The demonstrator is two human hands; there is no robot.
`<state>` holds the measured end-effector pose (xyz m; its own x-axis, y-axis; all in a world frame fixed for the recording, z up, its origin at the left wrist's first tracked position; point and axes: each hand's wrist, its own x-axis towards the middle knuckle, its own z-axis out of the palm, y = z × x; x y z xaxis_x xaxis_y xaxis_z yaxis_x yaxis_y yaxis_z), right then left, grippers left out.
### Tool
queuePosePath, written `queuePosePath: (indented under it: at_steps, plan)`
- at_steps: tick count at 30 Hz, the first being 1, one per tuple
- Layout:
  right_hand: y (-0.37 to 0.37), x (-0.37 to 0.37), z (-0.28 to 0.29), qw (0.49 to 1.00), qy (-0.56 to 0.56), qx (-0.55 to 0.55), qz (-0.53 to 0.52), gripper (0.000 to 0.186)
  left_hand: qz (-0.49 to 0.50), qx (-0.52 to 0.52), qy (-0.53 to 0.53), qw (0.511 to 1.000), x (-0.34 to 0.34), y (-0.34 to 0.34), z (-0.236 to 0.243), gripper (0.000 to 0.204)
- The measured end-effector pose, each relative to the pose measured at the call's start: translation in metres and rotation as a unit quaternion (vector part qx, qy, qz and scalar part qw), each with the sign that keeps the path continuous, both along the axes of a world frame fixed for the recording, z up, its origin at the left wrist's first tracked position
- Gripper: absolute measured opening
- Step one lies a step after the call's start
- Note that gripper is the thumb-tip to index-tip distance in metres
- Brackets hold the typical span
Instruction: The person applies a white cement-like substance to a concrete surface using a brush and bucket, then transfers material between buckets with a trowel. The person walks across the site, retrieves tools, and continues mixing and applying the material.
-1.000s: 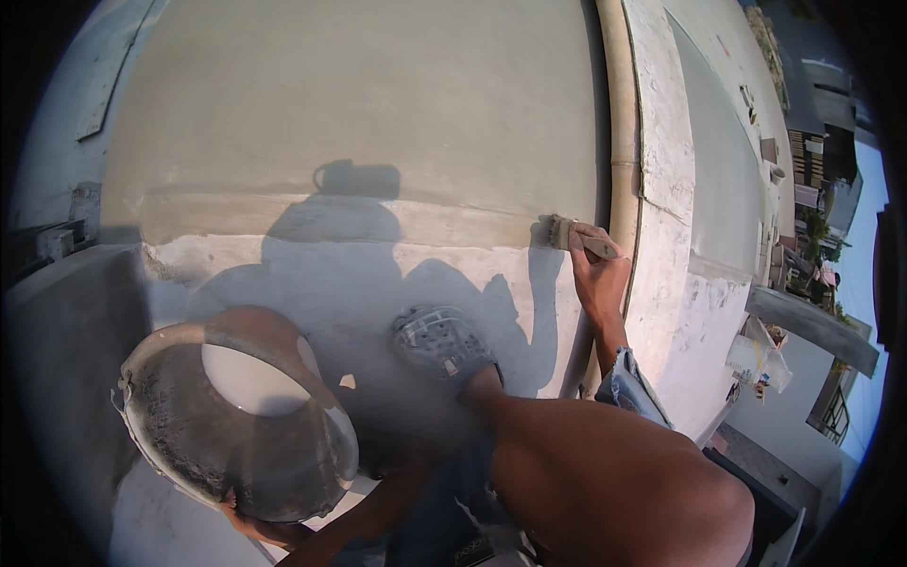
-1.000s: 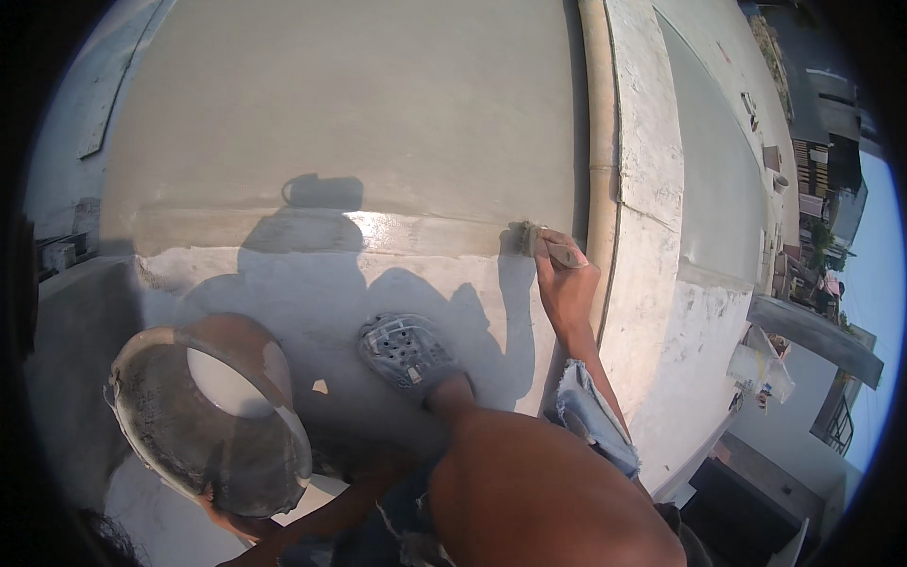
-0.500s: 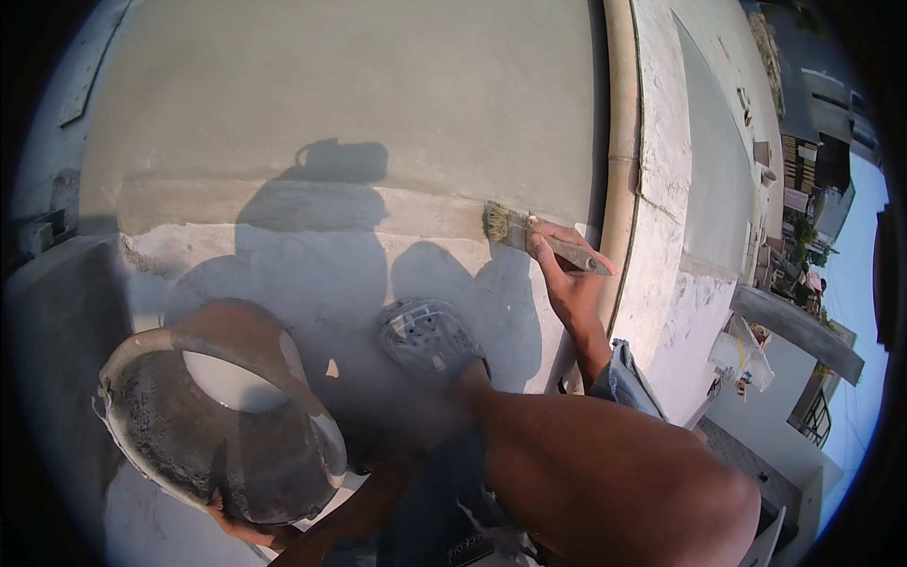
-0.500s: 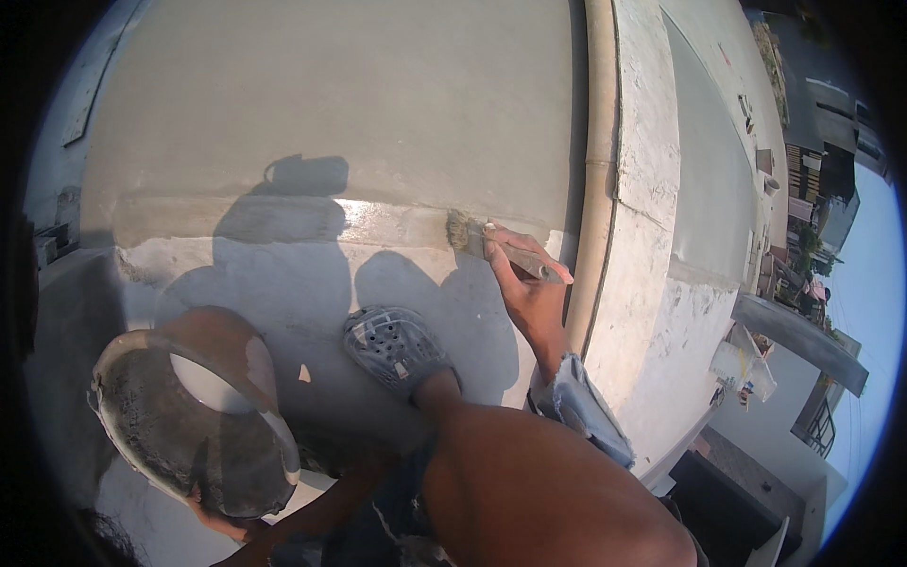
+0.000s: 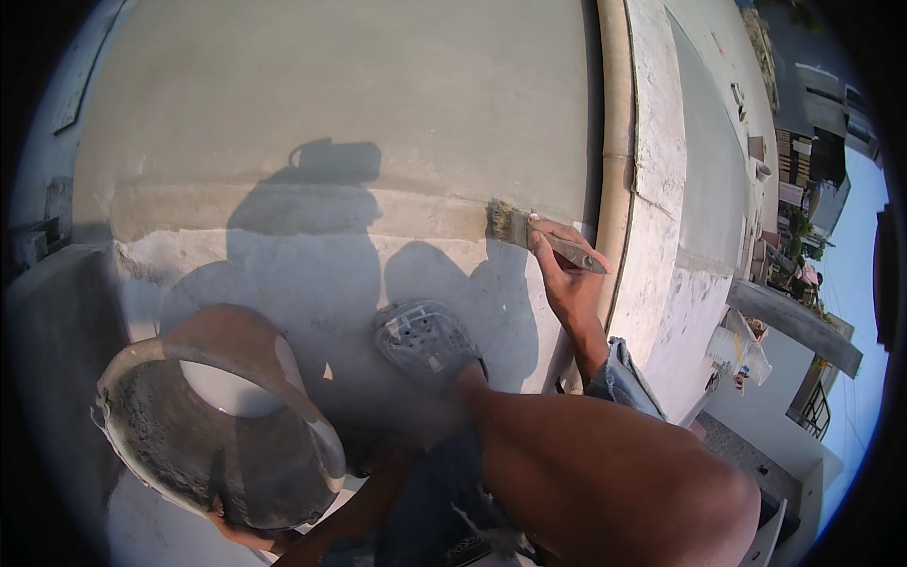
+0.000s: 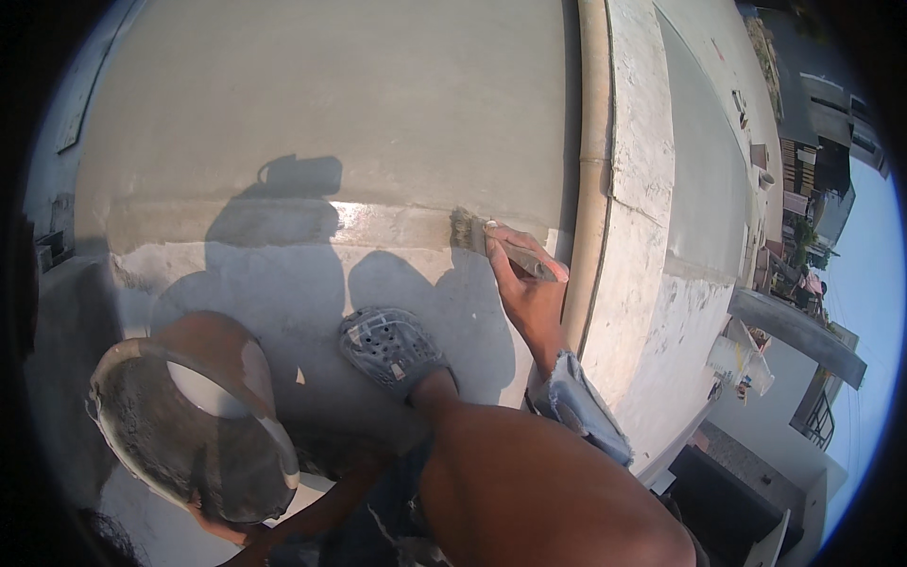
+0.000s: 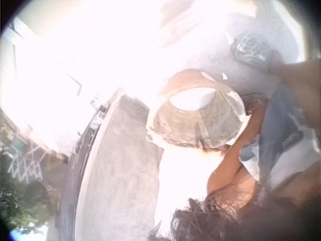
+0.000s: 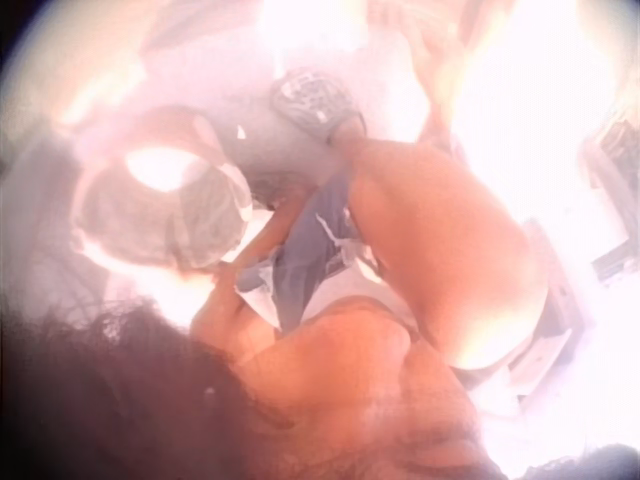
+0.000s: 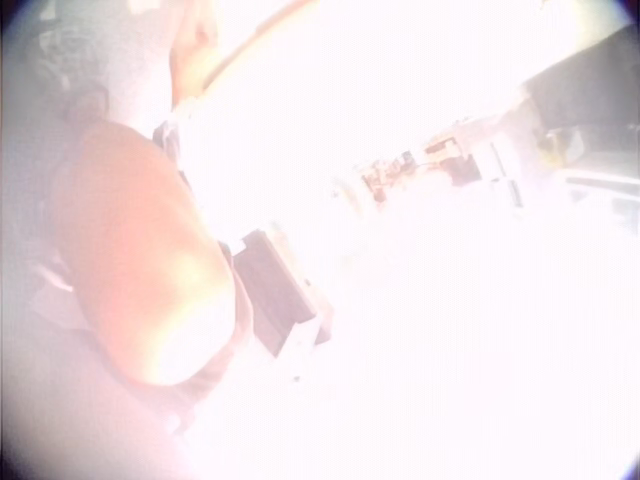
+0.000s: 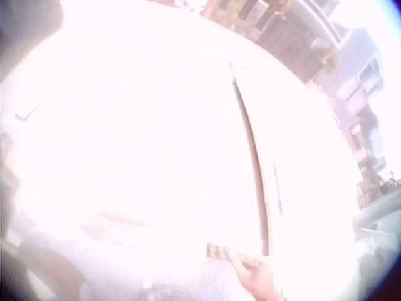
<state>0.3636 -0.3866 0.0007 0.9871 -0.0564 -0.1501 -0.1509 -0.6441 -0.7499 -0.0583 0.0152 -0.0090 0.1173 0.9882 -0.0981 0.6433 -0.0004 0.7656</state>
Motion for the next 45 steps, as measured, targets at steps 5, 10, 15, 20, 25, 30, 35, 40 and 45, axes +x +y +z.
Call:
queuePosePath:
  at_steps: [5, 10, 15, 20, 25, 30, 35, 40, 45]
  plan:
    - [-0.096, 0.017, -0.010, 0.982, -0.079, -0.146, -0.087, 0.021, 0.016, 0.001, 0.015, 1.000, 0.002, -0.003, 0.008, 0.047]
    - [-0.090, 0.009, -0.020, 0.978, -0.031, -0.194, -0.063, 0.020, 0.058, -0.038, -0.010, 0.998, 0.010, -0.006, 0.006, 0.046]
    - [-0.078, 0.003, -0.011, 0.984, -0.056, -0.159, -0.059, 0.022, 0.071, -0.016, 0.028, 0.997, 0.032, -0.015, 0.017, 0.046]
    - [-0.086, 0.006, -0.023, 0.983, -0.049, -0.169, -0.059, 0.021, 0.019, 0.029, 0.067, 0.997, 0.015, -0.011, 0.010, 0.044]
    - [-0.096, 0.010, -0.011, 0.966, -0.066, -0.247, -0.042, 0.019, 0.050, 0.000, 0.034, 0.998, 0.002, -0.002, 0.003, 0.043]
    - [-0.033, 0.000, -0.010, 0.991, -0.010, -0.137, 0.003, 0.018, 0.109, -0.035, 0.025, 0.993, 0.036, -0.011, 0.021, 0.040]
    - [0.044, -0.010, -0.015, 0.987, -0.052, 0.067, 0.138, 0.019, 0.052, -0.019, -0.002, 0.998, -0.008, 0.006, 0.004, 0.041]
    - [-0.062, 0.008, -0.008, 0.992, 0.011, 0.021, -0.124, 0.021, -0.070, 0.076, 0.041, 0.994, -0.023, 0.003, -0.004, 0.045]
    - [-0.086, 0.015, -0.004, 0.966, -0.021, -0.248, -0.072, 0.020, -0.242, 0.192, 0.014, 0.951, 0.021, -0.014, 0.009, 0.046]
